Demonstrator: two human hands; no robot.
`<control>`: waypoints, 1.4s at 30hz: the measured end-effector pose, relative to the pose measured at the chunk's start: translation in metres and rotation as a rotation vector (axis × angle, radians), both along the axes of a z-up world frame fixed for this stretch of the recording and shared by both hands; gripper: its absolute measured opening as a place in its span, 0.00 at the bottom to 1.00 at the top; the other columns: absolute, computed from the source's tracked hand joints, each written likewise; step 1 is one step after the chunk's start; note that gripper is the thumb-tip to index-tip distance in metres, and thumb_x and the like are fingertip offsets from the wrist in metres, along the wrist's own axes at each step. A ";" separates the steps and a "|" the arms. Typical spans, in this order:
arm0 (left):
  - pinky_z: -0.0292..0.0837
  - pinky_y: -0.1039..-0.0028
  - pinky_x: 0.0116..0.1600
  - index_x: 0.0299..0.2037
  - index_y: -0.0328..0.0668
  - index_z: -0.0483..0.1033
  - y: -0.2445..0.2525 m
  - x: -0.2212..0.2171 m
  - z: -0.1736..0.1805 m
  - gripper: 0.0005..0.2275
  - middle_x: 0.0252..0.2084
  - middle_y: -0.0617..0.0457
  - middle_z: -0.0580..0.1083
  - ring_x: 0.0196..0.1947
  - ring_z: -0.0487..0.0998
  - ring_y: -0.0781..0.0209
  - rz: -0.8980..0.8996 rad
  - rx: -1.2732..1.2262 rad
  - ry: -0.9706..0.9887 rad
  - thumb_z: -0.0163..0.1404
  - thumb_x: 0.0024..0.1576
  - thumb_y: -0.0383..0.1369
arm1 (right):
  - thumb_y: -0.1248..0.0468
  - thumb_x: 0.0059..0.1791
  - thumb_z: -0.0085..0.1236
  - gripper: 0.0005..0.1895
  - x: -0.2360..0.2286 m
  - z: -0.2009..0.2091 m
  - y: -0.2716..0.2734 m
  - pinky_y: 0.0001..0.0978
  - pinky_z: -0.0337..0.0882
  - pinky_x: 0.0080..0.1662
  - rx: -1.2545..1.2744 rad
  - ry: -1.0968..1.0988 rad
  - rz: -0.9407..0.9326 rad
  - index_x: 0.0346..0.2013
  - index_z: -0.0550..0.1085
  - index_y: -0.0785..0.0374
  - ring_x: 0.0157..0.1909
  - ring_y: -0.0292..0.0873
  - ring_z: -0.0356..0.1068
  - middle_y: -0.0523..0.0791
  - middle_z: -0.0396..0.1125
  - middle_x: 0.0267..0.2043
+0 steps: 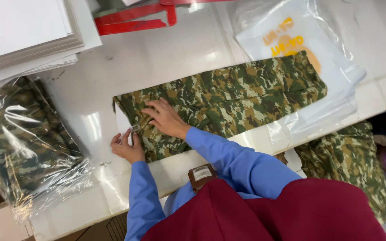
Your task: The person picks up a camouflage shirt, spreads it on a table, and places a white paper sheet on it. They fold the shirt over the paper, insert the folded item into a clear plastic bag, and place the finished package into a cardboard box.
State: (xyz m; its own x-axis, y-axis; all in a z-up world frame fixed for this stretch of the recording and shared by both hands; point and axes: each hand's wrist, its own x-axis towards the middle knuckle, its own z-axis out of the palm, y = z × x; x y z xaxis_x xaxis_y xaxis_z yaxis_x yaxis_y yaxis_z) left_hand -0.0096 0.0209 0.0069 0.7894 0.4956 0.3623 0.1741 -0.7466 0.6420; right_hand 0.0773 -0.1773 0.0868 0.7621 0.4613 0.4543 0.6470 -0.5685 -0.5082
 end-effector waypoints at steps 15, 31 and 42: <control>0.64 0.51 0.58 0.58 0.52 0.78 0.017 -0.091 0.012 0.24 0.58 0.51 0.65 0.54 0.68 0.47 -0.056 0.051 0.071 0.69 0.49 0.35 | 0.42 0.51 0.68 0.28 -0.015 -0.004 -0.419 0.57 0.65 0.50 -0.413 0.386 -1.287 0.51 0.76 0.61 0.47 0.62 0.75 0.54 0.76 0.40; 0.69 0.50 0.61 0.66 0.39 0.67 0.025 -0.104 0.022 0.18 0.64 0.41 0.63 0.57 0.71 0.39 -0.188 -0.170 0.529 0.36 0.69 0.34 | 0.69 0.52 0.49 0.32 -0.112 -0.030 -0.042 0.78 0.44 0.67 -0.266 0.030 0.288 0.71 0.63 0.51 0.73 0.60 0.55 0.57 0.50 0.74; 0.67 0.51 0.64 0.59 0.31 0.74 -0.020 0.034 0.047 0.16 0.55 0.37 0.69 0.57 0.72 0.35 -0.560 -0.245 0.341 0.52 0.60 0.24 | 0.64 0.52 0.63 0.13 0.007 -0.035 -0.184 0.40 0.72 0.42 0.061 0.394 -0.588 0.52 0.75 0.54 0.36 0.46 0.73 0.45 0.65 0.47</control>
